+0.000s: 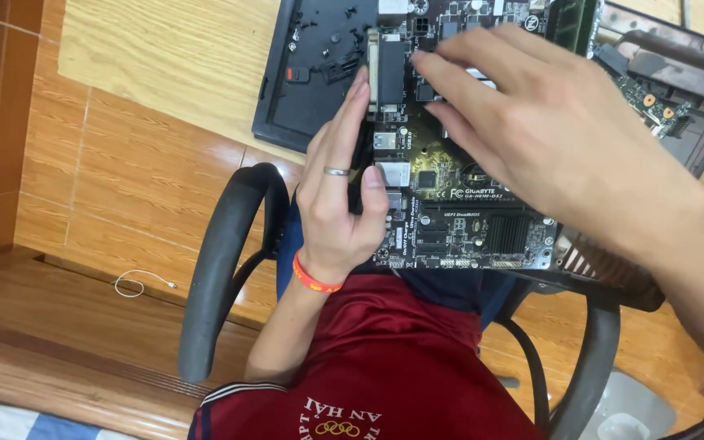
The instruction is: The person sits at a desk with a desktop motherboard on their lap, aligns a RAM module and seats it into the memory slot, then lifts and repositions the motherboard and works on the CPU socket area, opening the socket retention frame. They then handle a copper heat sink bracket from a laptop board beside them, fitting it against the board.
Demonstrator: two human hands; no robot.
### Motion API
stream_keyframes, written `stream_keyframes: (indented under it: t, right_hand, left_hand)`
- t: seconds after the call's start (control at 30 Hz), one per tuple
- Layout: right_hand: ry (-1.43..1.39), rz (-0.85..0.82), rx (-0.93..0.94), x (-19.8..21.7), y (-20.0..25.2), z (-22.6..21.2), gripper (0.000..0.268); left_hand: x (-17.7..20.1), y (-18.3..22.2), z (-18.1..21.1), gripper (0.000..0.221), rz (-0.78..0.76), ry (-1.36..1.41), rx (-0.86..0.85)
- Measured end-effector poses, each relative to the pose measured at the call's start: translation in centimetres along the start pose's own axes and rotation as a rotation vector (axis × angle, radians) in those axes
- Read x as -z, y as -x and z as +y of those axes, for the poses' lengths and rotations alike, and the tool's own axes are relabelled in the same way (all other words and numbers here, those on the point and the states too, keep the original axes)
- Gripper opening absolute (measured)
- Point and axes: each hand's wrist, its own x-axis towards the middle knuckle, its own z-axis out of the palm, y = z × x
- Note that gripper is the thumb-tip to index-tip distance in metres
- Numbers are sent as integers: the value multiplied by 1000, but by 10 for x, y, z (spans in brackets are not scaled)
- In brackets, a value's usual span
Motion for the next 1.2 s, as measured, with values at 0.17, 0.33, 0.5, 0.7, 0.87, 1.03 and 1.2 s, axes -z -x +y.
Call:
stream_keyframes:
  t: [0.17,0.33,0.5,0.7,0.87,1.03,1.2]
  right_hand:
    - [-94,135,50,-9,-8,-1,32]
    - [-151,160,12,-4,-13,-3,23]
    - [-232,128,-85,0,-16,-5,16]
    - [-202,217,-37,-2,-8,-4,20]
    - [-320,245,-191,16,-1,-13,32]
    - [-470,187,-372,26,31,-5,37]
    - [-604,144,-463,20,70,22,32]
  left_hand:
    - [2,-4,-2,44,8,-11,-33]
    - [14,-7,9,39,-11,107,45]
    - [23,-10,15,37,-23,376,149]
    - [26,-13,41,44,-26,568,279]
    - [18,23,73,58,61,927,261]
    - [8,19,79,56,64,1157,202]
    - [7,19,77,58,-128,1229,152]
